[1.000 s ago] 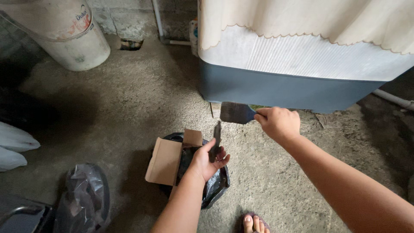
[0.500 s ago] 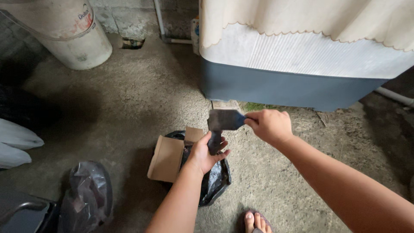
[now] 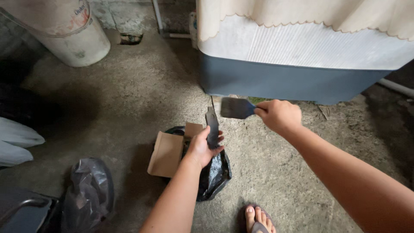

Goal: The person unpacks brake pads from a plastic bag and a cardboard box. They then use a paintbrush to clean dust and debris off each brake pad individually, holding them in one hand while brushing with the other.

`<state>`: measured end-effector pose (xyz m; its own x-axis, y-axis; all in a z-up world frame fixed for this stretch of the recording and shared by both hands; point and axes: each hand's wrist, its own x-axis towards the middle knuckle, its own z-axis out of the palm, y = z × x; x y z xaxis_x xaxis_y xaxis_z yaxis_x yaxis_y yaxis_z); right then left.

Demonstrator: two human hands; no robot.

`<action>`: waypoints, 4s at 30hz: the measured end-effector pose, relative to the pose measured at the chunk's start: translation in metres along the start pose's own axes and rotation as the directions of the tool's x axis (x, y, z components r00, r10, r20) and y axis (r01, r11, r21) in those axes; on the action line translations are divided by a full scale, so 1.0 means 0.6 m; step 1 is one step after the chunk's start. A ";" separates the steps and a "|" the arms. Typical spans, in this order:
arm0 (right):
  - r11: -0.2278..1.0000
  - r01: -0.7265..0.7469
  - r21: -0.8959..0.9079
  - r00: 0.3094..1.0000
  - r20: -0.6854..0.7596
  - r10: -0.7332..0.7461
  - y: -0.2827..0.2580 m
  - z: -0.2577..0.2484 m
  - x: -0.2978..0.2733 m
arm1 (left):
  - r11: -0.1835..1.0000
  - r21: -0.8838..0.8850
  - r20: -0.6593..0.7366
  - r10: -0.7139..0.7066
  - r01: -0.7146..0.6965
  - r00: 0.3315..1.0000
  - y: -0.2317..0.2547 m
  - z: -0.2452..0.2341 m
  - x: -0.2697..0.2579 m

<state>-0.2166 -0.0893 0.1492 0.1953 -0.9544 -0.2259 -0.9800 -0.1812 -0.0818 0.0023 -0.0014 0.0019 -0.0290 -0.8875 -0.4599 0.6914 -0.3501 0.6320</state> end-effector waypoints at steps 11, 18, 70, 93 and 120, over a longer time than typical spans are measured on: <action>0.979 0.188 -0.073 0.982 0.012 -0.188 -0.018 0.007 -0.020 | 0.996 -0.075 -0.008 0.046 -0.046 0.999 0.008 -0.009 0.033; 0.970 0.136 -0.203 0.989 -0.030 -0.145 -0.031 -0.006 -0.030 | 0.991 -0.114 -0.088 0.055 -0.065 0.995 0.001 -0.020 0.055; 0.986 0.043 -0.163 0.999 0.015 -0.041 -0.009 0.002 -0.013 | 0.724 0.651 -0.205 0.459 -0.230 0.864 -0.038 0.004 0.045; 0.991 -0.087 -0.102 0.996 0.000 0.088 0.021 0.012 0.021 | 0.581 0.734 -0.090 0.598 -0.353 0.796 -0.064 -0.003 0.041; 0.984 -0.143 -0.105 0.990 -0.025 0.141 0.057 0.030 0.013 | 0.815 0.504 -0.432 0.524 -0.285 0.734 -0.028 -0.170 -0.007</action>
<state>-0.2479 -0.0984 0.1270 0.0537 -0.9761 -0.2107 -0.9964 -0.0663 0.0535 0.0646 0.0387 -0.0701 0.6532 -0.7051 -0.2760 0.2080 -0.1834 0.9608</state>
